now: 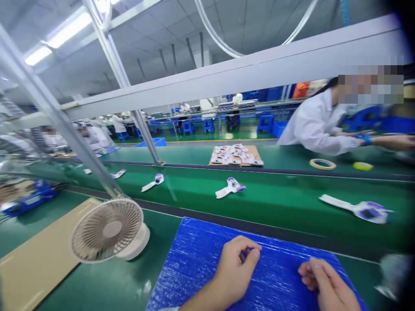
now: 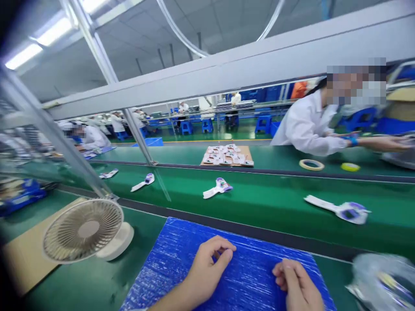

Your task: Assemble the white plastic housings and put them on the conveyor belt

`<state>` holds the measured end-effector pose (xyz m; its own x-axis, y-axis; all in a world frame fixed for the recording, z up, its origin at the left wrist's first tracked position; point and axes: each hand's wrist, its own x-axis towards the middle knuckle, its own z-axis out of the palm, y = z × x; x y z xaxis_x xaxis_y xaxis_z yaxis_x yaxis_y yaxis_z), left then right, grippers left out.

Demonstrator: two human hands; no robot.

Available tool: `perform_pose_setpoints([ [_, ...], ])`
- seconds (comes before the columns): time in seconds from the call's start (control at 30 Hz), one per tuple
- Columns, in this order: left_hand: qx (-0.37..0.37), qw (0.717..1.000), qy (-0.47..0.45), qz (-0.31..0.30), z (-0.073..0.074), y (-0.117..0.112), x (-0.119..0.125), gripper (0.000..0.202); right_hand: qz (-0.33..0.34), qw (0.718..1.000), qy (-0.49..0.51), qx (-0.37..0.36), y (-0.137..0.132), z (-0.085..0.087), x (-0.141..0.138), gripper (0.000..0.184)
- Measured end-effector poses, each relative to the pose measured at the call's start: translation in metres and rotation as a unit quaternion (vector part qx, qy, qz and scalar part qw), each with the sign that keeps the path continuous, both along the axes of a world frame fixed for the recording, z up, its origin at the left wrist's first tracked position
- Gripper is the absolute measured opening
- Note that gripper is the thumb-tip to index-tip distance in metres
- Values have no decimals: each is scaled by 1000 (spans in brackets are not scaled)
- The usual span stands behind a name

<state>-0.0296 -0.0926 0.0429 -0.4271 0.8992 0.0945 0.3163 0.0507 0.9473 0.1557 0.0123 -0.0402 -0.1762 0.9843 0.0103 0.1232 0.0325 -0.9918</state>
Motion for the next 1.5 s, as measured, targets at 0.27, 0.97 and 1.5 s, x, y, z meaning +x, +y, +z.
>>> perform_pose_setpoints([
  [0.27,91,990,-105,-17,-34,58,49,58,-106,990,94,-1,58,44,8,33],
  [0.97,169,977,94,-93,-10,57,7,25,-1,995,-77,62,156,87,2,29],
  [1.5,-68,964,178,-183,-22,59,6,28,92,990,87,-56,-7,23,-20,26],
])
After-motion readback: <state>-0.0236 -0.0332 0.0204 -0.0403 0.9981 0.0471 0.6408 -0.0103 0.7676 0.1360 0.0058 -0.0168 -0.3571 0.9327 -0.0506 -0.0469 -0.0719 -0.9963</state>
